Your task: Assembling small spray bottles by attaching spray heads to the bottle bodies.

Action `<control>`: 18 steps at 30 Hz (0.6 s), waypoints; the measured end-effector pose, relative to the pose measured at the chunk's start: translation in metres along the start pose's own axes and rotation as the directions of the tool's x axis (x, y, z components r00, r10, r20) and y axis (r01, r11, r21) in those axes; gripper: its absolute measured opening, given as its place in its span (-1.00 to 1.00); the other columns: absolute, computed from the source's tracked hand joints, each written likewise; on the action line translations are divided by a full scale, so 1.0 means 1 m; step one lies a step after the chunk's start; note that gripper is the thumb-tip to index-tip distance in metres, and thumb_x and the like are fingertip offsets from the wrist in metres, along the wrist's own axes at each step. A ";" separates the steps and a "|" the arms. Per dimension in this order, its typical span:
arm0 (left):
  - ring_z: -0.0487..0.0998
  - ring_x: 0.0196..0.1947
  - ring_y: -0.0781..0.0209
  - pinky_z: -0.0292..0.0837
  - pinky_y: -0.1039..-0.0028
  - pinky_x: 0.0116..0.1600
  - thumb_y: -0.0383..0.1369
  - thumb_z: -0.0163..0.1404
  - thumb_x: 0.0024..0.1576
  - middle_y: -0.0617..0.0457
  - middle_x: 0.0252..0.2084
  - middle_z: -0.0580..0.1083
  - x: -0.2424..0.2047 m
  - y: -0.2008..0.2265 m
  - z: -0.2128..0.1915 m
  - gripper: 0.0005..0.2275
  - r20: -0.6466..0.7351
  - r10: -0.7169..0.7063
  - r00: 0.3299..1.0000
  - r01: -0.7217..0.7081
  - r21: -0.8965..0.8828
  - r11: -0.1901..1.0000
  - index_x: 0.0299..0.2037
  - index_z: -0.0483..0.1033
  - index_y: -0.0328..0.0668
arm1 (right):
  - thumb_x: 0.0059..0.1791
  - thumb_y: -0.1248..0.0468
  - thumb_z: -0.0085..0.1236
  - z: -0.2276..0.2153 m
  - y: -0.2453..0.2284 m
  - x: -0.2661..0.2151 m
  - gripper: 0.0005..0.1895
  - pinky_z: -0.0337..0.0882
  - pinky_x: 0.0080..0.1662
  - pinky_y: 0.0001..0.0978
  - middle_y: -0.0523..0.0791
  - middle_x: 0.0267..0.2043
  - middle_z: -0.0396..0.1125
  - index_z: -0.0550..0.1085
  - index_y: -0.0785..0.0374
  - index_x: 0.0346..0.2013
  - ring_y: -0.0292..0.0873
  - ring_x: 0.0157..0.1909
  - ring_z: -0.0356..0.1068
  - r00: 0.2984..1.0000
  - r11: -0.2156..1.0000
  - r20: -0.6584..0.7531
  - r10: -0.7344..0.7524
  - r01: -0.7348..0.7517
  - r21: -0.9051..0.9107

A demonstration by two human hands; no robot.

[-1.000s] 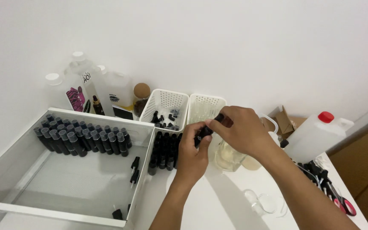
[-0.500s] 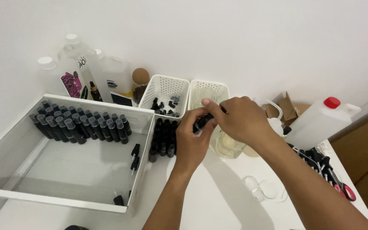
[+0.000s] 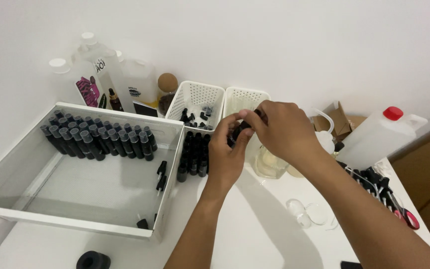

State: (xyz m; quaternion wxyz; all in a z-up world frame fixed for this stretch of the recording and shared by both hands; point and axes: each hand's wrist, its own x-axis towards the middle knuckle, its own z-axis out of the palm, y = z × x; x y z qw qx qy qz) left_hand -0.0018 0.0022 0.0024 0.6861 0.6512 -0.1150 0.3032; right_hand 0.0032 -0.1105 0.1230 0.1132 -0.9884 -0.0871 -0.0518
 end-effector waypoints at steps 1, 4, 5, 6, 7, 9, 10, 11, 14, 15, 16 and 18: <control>0.58 -0.03 0.00 0.44 0.21 0.13 -0.14 0.07 0.24 -0.10 -0.13 0.55 0.002 -0.004 -0.001 -0.66 -0.001 0.001 1.000 -0.001 0.000 1.000 0.12 0.50 -0.14 | 0.13 -0.13 -0.05 -0.001 -0.003 -0.001 -0.47 0.55 -0.15 -0.02 0.01 -0.31 0.49 0.56 0.29 -0.16 0.09 -0.16 0.56 1.000 1.000 -0.001 -0.001 0.001 -0.001; 0.62 -0.14 0.06 0.50 0.29 0.02 -0.18 0.01 0.30 0.02 -0.21 0.55 0.005 -0.011 -0.001 -0.79 0.022 0.072 0.997 -0.073 0.043 0.996 -0.02 0.58 -0.05 | 0.13 -0.23 -0.14 -0.006 -0.010 -0.007 -0.38 0.53 -0.17 -0.05 0.01 -0.37 0.51 0.62 0.21 -0.31 0.14 -0.21 0.57 0.996 0.995 0.025 0.082 -0.081 -0.061; 0.61 -0.15 0.06 0.51 0.29 0.01 -0.22 -0.02 0.32 0.01 -0.21 0.54 0.005 -0.011 -0.001 -0.81 0.025 0.059 0.998 -0.060 0.042 0.997 -0.03 0.58 -0.06 | 0.11 -0.18 -0.09 -0.009 -0.012 -0.010 -0.48 0.53 -0.15 -0.01 -0.01 -0.28 0.52 0.59 0.17 -0.18 0.14 -0.16 0.57 0.998 0.998 0.020 0.056 -0.056 0.009; 0.61 -0.16 0.05 0.51 0.29 0.00 -0.25 -0.05 0.34 0.00 -0.22 0.53 0.006 -0.011 0.000 -0.82 0.028 0.045 0.999 -0.047 0.042 0.998 -0.03 0.58 -0.07 | 0.09 -0.14 -0.05 -0.011 -0.014 -0.012 -0.54 0.53 -0.12 0.02 -0.02 -0.20 0.53 0.56 0.13 -0.05 0.14 -0.12 0.56 0.999 0.996 0.013 0.031 -0.031 0.078; 0.61 -0.16 0.05 0.51 0.29 0.00 -0.25 -0.05 0.34 0.00 -0.22 0.53 0.006 -0.009 0.000 -0.82 0.026 0.045 0.999 -0.046 0.043 0.998 -0.03 0.58 -0.07 | 0.09 -0.14 -0.05 -0.007 -0.010 -0.009 -0.54 0.53 -0.12 0.02 -0.02 -0.20 0.53 0.56 0.13 -0.05 0.14 -0.12 0.56 0.999 0.997 0.015 0.029 -0.030 0.078; 0.59 -0.27 0.14 0.54 0.29 -0.06 -0.24 -0.13 0.36 -0.04 -0.24 0.54 0.005 -0.005 0.001 -0.77 0.031 -0.018 0.999 0.019 -0.034 0.999 -0.04 0.57 -0.14 | 0.09 0.10 0.06 0.003 0.000 -0.004 -0.71 0.55 -0.15 -0.13 -0.03 -0.14 0.53 0.57 0.11 0.02 0.03 -0.12 0.58 0.986 0.920 -0.088 -0.139 0.162 0.357; 0.59 -0.27 0.14 0.54 0.29 -0.06 -0.24 -0.13 0.36 -0.04 -0.24 0.54 0.005 -0.005 0.000 -0.77 0.032 -0.021 0.999 0.022 -0.033 0.999 -0.04 0.57 -0.14 | 0.09 0.10 0.06 0.002 0.003 -0.005 -0.71 0.55 -0.15 -0.13 -0.03 -0.14 0.53 0.57 0.11 0.02 0.03 -0.12 0.58 0.987 0.920 -0.086 -0.138 0.160 0.358; 0.60 -0.24 0.11 0.55 0.31 -0.06 -0.21 -0.12 0.35 -0.06 -0.22 0.54 0.005 -0.006 -0.001 -0.76 0.044 -0.027 0.999 0.029 -0.043 0.999 -0.03 0.57 -0.12 | 0.08 0.16 0.09 0.002 0.006 -0.007 -0.73 0.56 -0.15 -0.12 0.01 -0.14 0.52 0.57 0.19 0.00 0.06 -0.12 0.58 0.983 0.921 -0.106 -0.150 0.177 0.348; 0.60 -0.19 0.03 0.55 0.26 -0.06 -0.21 -0.06 0.33 -0.10 -0.19 0.53 0.002 -0.003 -0.001 -0.77 0.074 -0.021 0.997 0.026 -0.062 0.998 0.03 0.54 -0.12 | 0.07 0.13 0.14 0.000 0.008 -0.009 -0.73 0.56 -0.16 -0.12 0.02 -0.20 0.50 0.56 0.28 -0.11 0.05 -0.13 0.57 0.988 0.954 -0.113 -0.107 0.134 0.268; 0.60 -0.18 -0.01 0.54 0.20 -0.07 -0.25 -0.02 0.31 -0.13 -0.17 0.52 0.001 -0.001 0.000 -0.77 0.093 -0.003 0.996 0.010 -0.073 0.997 0.08 0.51 -0.15 | 0.07 0.04 0.16 -0.001 0.007 -0.008 -0.66 0.55 -0.16 -0.14 -0.02 -0.27 0.50 0.57 0.29 -0.19 0.01 -0.15 0.56 0.992 0.978 -0.110 -0.053 0.074 0.197; 0.60 -0.18 -0.01 0.54 0.20 -0.07 -0.25 -0.02 0.31 -0.13 -0.17 0.52 0.001 -0.005 0.001 -0.77 0.092 -0.003 0.996 0.010 -0.073 0.997 0.08 0.51 -0.15 | 0.07 0.04 0.16 -0.001 0.007 -0.009 -0.66 0.55 -0.16 -0.14 -0.02 -0.27 0.50 0.57 0.29 -0.19 0.01 -0.15 0.56 0.992 0.977 -0.110 -0.055 0.076 0.197; 0.57 -0.30 0.13 0.55 0.34 -0.18 -0.24 -0.09 0.36 -0.05 -0.24 0.52 0.002 -0.013 0.003 -0.79 0.122 -0.019 0.992 0.030 -0.083 0.996 -0.01 0.54 -0.13 | 0.09 -0.03 0.14 0.000 0.006 -0.009 -0.58 0.55 -0.15 -0.11 0.03 -0.29 0.48 0.56 0.32 -0.23 0.05 -0.13 0.55 0.993 0.966 -0.114 -0.033 0.061 0.252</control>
